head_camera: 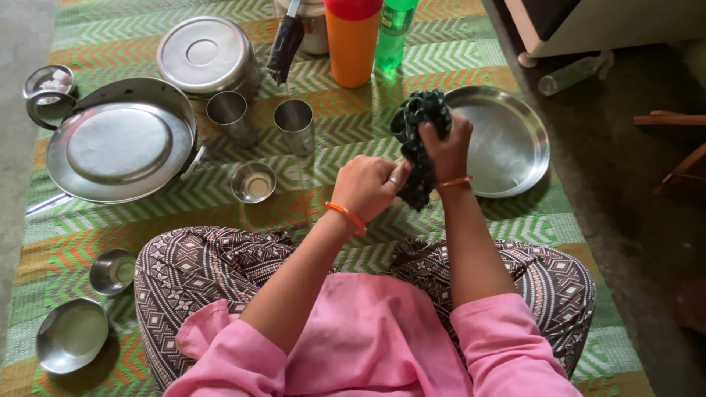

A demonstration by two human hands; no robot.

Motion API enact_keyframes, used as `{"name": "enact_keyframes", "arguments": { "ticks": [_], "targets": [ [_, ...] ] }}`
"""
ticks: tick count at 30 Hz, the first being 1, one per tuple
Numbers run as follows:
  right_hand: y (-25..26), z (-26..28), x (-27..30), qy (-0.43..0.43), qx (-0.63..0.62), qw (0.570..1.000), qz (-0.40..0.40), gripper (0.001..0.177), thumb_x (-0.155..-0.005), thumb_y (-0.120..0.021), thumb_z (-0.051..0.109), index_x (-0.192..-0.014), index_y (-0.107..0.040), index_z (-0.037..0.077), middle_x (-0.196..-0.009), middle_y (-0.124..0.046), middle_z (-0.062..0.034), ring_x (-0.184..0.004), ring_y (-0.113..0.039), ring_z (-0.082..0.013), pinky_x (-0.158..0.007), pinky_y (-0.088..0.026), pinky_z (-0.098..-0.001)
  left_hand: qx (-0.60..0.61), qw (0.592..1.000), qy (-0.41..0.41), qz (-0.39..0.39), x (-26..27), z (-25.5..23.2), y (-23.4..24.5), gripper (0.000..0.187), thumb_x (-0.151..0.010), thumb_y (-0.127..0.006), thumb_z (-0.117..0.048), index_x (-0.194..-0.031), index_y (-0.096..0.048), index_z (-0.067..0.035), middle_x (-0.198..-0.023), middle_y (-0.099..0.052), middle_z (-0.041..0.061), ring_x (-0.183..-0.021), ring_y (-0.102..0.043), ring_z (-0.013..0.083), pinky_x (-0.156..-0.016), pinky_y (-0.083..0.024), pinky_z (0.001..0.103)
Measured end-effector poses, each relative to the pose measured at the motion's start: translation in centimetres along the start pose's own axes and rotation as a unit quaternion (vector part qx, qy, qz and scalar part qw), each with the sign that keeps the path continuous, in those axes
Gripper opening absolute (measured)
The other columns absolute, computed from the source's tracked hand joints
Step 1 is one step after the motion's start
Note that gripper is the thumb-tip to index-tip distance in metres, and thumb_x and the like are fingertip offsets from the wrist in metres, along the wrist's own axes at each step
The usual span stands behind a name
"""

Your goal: Cleaning and organizing various kitchen items including plates, glasses, and a thermal bottle.

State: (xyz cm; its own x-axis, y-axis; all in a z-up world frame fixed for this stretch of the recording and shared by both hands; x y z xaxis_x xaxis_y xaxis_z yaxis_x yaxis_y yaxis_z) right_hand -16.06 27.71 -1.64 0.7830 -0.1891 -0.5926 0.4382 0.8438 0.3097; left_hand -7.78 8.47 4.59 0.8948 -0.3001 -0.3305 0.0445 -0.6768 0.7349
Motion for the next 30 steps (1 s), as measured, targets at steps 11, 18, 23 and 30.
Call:
{"name": "enact_keyframes", "arguments": {
  "ticks": [11, 18, 23, 30],
  "targets": [
    [3.7, -14.9, 1.6, -0.081, -0.145, 0.981, -0.097, 0.016, -0.101, -0.065, 0.019, -0.109, -0.062, 0.006, -0.110, -0.052, -0.0133, -0.096, -0.056, -0.0245, -0.087, -0.050, -0.0382, 0.043, 0.990, -0.133, -0.007, 2.4, -3.1, 3.3, 0.047, -0.104, -0.055, -0.039, -0.068, -0.065, -0.010, -0.068, -0.062, 0.011, -0.068, -0.063, 0.0342, -0.063, -0.049, 0.047],
    [0.0, 2.0, 4.4, 0.233, 0.216, 0.947, -0.036, 0.029, -0.092, -0.074, 0.023, -0.111, -0.067, 0.002, -0.110, -0.059, -0.0209, -0.097, -0.058, -0.0398, -0.087, -0.048, -0.0483, 0.002, 0.998, -0.026, 0.056, 2.1, -0.9, 2.1, 0.056, -0.094, -0.067, -0.051, -0.063, -0.060, -0.004, -0.065, -0.059, 0.014, -0.068, -0.061, 0.0372, -0.062, -0.047, 0.051],
    [-0.7, 13.3, 2.3, 0.065, -0.004, 0.991, 0.119, 0.021, -0.093, -0.070, 0.023, -0.095, -0.069, 0.002, -0.078, -0.064, -0.0154, -0.069, -0.064, -0.0297, -0.066, -0.050, -0.0413, 0.011, 0.999, -0.040, -0.011, 3.8, 0.2, 1.3, 0.044, -0.093, -0.066, -0.041, -0.065, -0.063, -0.007, -0.069, -0.063, 0.010, -0.069, -0.063, 0.0341, -0.061, -0.048, 0.048],
    [2.2, -7.0, 5.2, -0.091, -0.156, 0.982, -0.056, 0.025, -0.099, -0.070, 0.023, -0.114, -0.058, 0.008, -0.099, -0.061, -0.0089, -0.087, -0.054, -0.0153, -0.077, -0.050, -0.0337, 0.082, 0.987, -0.113, -0.085, 5.7, 0.1, 3.8, 0.040, -0.100, -0.066, -0.033, -0.068, -0.062, -0.009, -0.071, -0.062, 0.006, -0.069, -0.063, 0.0293, -0.064, -0.049, 0.044]
  ]
}}
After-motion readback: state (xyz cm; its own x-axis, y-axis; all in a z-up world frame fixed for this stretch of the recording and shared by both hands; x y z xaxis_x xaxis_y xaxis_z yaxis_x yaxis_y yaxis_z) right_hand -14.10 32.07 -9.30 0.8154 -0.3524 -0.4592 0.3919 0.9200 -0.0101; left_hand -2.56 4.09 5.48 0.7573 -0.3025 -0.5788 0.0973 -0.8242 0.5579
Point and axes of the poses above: each hand's wrist, its own x-axis away from the middle knuckle, its own y-axis out of the back of the hand, z = x × y, the point moved 9 cm from there along -x, towards the middle knuckle
